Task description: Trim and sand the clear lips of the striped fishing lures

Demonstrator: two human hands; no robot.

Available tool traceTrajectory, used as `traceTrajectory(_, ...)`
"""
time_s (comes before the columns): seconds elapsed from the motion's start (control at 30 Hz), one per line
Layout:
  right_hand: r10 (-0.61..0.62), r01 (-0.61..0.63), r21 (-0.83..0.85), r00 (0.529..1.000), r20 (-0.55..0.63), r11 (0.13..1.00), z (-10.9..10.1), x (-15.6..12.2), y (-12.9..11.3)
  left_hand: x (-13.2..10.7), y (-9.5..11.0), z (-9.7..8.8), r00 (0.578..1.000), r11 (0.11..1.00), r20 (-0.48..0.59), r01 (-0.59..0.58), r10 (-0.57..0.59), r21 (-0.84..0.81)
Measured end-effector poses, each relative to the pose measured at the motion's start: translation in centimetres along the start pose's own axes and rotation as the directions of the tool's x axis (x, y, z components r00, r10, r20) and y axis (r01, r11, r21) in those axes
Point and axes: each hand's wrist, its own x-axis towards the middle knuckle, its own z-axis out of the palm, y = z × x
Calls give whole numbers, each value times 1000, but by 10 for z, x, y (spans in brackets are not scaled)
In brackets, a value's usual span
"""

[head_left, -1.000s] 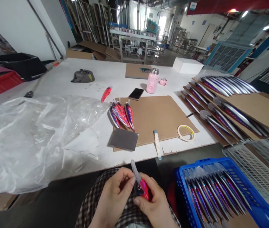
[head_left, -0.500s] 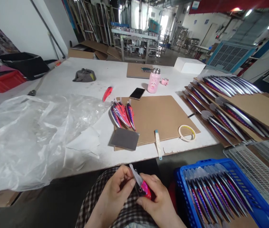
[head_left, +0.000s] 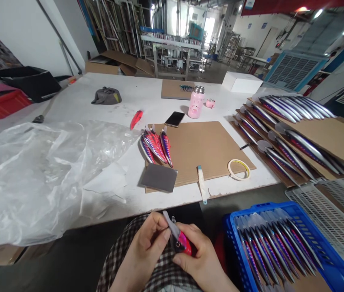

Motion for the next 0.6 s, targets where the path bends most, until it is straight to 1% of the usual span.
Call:
traceTrajectory(0.07,19,-19,71,1000,5,997,1,0,-3,1,-1,0,1000,999,1,-13,13,-32)
traceTrajectory(0.13,33,-38,225,999,29,974,3,0,-7,2,0,1,999,999,-29,-15,14,-33)
traceTrajectory(0.17,46,-62,329,997,54,942,3,1,-9,2,1,1,999,1000,-51,-6,5,-7)
traceTrajectory(0.23,74,-125,520,990,117,845,4,2,-13,3,4,1,995,995,-95,18,-9,95)
traceTrajectory(0.3,85,-173,633,982,166,755,4,4,-17,4,9,2,993,974,-118,35,-8,225)
traceTrajectory(0.37,77,-185,677,980,186,712,4,5,-18,4,15,2,993,945,-116,31,7,325)
traceTrajectory(0.43,67,-186,700,979,193,690,4,6,-18,4,19,1,995,923,-97,27,12,385)
traceTrajectory(0.53,63,-181,696,979,191,695,6,6,-15,4,22,0,998,901,-65,22,7,433)
traceTrajectory(0.6,77,-200,701,976,204,685,8,7,-14,4,23,-1,998,899,-64,29,-1,437)
